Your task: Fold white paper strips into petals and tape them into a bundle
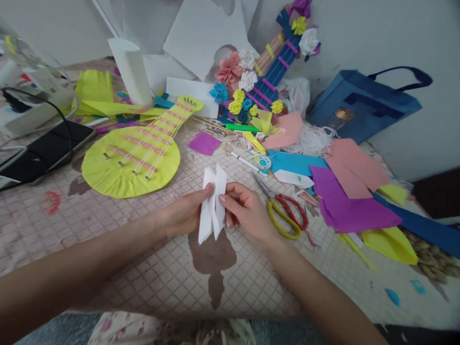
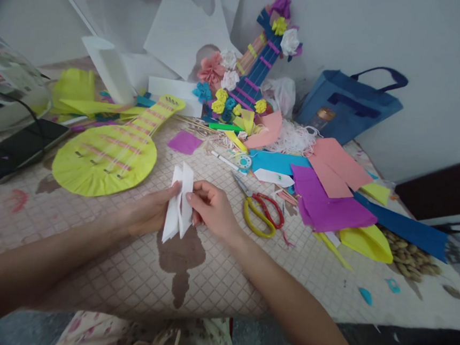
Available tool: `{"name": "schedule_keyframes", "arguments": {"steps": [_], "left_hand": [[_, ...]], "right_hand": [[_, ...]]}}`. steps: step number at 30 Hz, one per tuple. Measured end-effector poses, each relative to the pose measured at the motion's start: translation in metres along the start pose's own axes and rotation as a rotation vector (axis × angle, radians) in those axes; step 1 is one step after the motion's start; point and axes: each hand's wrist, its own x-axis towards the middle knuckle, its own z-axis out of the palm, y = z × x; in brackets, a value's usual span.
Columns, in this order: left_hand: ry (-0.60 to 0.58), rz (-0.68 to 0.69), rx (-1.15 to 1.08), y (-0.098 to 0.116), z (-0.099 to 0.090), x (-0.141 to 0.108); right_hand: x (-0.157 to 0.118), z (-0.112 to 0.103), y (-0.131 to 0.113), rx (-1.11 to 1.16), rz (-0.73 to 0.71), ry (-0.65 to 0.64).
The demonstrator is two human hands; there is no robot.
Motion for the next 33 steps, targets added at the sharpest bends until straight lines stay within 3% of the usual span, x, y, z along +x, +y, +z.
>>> {"name": "schedule_keyframes", "arguments": {"steps": [4,8,14,19,25,30,33], "left_hand": [[-0.046,0.045,0.009,-0.0006,-0.0003,-0.0002],[-0.066,0.056,-0.009,-0.0009,-0.0013,-0.0007],[0.024,0.015,-0.039,-0.0034,-0.0031,0.0009],[0.026,0.025,-0.046,-0.0044,-0.0002,0.0020],[0.018,-0.001,-0.052,-0.0014,0.0038,-0.0003],[0.132,-0.017,-0.121,-0.0025,0.0018,-0.0009],[0.090,-0.007,-0.142,-0.0048,-0.0028,-0.0005]], "right_hand": [[0.0019,-0.0012,0.0027,0.104,0.077,0.038],[0.0005,-0.0015,0.0028,0.032,0.056,0.073],[-0.0015,0.0007,-0.0007,-0.076,-0.015,0.043],[-0.0013,0.0018,0.0020,-0.027,-0.040,0.008],[0.0017,-0.0014,0.0066,0.074,0.030,0.039],[0.0026,-0.0023,0.0038,0.145,0.118,0.002],[0.0019,-0.0026,0.0014,0.092,0.092,0.056]]}}
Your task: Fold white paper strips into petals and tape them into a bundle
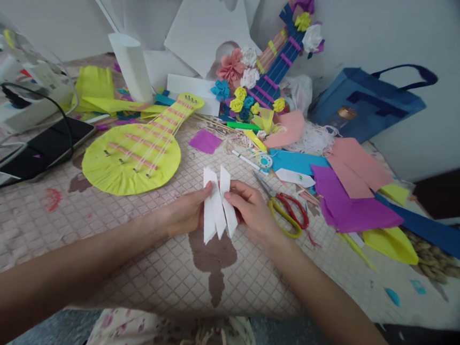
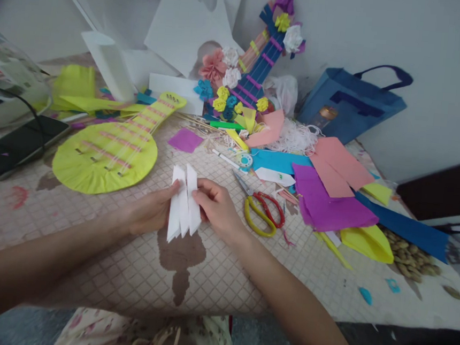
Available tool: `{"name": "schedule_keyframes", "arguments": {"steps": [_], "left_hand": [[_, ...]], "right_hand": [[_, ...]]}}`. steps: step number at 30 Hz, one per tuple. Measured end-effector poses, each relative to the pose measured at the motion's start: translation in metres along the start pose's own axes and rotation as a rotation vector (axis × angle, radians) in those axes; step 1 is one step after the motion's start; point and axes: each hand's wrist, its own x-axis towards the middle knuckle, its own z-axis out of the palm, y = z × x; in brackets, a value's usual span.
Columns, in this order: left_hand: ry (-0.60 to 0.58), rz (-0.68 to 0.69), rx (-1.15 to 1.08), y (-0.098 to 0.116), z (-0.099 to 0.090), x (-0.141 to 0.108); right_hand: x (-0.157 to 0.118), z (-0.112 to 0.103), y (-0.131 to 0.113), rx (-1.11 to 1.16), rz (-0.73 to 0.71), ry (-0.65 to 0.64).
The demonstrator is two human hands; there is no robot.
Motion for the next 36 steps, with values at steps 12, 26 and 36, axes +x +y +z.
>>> {"name": "schedule_keyframes", "arguments": {"steps": [12,26,36], "left_hand": [[-0.040,0.015,-0.036,0.001,0.001,0.000],[-0.017,-0.008,0.012,0.000,-0.002,-0.001],[-0.040,0.014,0.030,-0.001,-0.003,-0.001]], "right_hand": [[-0.003,0.001,-0.007,0.044,0.057,-0.025],[0.001,-0.001,0.003,0.093,0.056,-0.069],[-0.001,0.000,-0.002,-0.033,0.042,0.012]]}}
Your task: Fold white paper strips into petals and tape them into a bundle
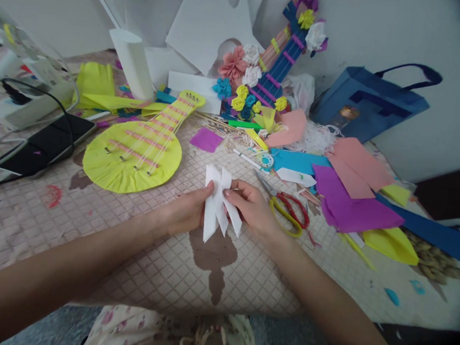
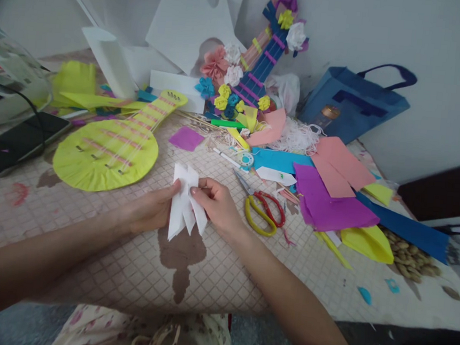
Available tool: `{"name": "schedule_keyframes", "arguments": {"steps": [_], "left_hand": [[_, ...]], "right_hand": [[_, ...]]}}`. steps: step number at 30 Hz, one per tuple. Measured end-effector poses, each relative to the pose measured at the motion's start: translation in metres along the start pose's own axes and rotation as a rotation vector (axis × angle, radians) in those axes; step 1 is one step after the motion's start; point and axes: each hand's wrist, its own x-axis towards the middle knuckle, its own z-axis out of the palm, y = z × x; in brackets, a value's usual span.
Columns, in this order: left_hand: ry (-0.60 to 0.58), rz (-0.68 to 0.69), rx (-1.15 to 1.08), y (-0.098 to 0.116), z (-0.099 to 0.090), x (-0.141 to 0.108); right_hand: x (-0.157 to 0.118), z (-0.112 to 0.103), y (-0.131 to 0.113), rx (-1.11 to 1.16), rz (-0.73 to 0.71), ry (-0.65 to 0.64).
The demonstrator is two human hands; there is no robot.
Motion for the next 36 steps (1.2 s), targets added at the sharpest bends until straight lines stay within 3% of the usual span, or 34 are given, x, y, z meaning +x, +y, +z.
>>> {"name": "schedule_keyframes", "arguments": {"steps": [7,14,26,29,34,36], "left_hand": [[0.051,0.005,-0.015,-0.0016,0.0020,-0.0002],[-0.011,0.002,-0.030,-0.0007,0.0036,0.0008],[-0.135,0.016,-0.039,0.0007,0.0046,0.0000],[-0.079,-0.009,-0.066,0.0002,0.0022,-0.0001],[0.062,-0.042,-0.077,0.0002,0.0008,0.0004],[0.086,-0.045,-0.086,0.0006,0.0021,0.0010]], "right_hand": [[-0.0019,0.0010,-0.0006,-0.066,-0.106,-0.076],[0.0029,0.0007,-0.0024,0.205,0.078,-0.090],[0.0016,0.0014,-0.0023,0.200,0.076,-0.035],[-0.0003,0.0024,-0.0007,0.116,0.021,-0.006],[-0.0029,0.0003,0.0010,-0.172,-0.187,0.036],[-0.0032,-0.0003,0.0012,-0.227,-0.197,0.046]]}}
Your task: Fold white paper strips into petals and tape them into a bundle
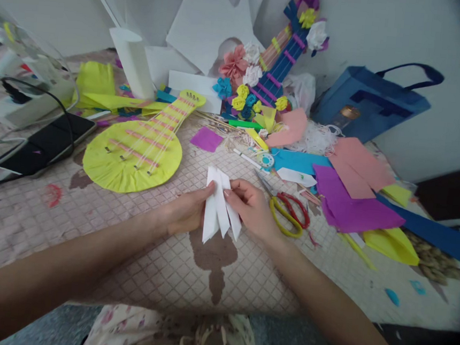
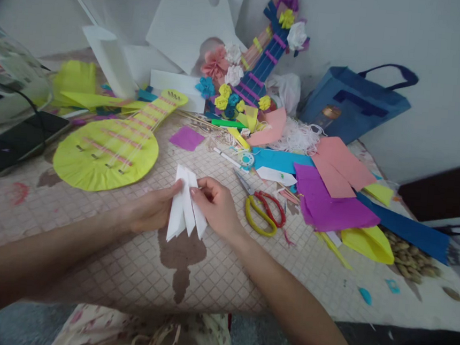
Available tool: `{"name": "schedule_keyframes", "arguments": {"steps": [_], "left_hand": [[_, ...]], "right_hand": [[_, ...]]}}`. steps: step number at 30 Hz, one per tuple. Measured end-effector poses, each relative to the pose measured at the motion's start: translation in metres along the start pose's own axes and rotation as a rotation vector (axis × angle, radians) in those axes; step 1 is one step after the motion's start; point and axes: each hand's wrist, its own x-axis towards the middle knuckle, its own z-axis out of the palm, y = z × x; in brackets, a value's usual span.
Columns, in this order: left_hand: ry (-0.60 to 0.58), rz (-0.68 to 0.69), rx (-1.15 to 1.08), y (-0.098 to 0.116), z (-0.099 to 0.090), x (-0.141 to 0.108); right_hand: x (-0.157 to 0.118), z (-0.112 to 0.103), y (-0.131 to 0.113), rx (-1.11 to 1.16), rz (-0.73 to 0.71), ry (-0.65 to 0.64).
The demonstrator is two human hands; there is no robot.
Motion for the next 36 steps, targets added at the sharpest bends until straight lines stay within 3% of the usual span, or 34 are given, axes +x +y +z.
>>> {"name": "schedule_keyframes", "arguments": {"steps": [6,13,22,31,36], "left_hand": [[0.038,-0.003,0.046,0.0005,0.0049,0.0004],[0.086,-0.019,0.062,-0.0015,0.0050,0.0000],[0.052,-0.038,0.060,-0.0038,0.0041,0.0014],[-0.062,-0.006,0.081,-0.0045,0.0070,0.0005],[-0.016,0.039,0.049,-0.0051,0.0077,-0.0018]], "right_hand": [[-0.0014,0.0031,-0.0017,-0.032,0.029,-0.011],[0.0003,0.0032,-0.0053,-0.271,-0.140,0.085],[0.0015,0.0019,-0.0008,-0.154,-0.102,0.042],[0.0008,0.0007,-0.0082,-0.073,0.059,0.036],[0.0010,0.0007,-0.0067,-0.055,0.045,0.000]]}}
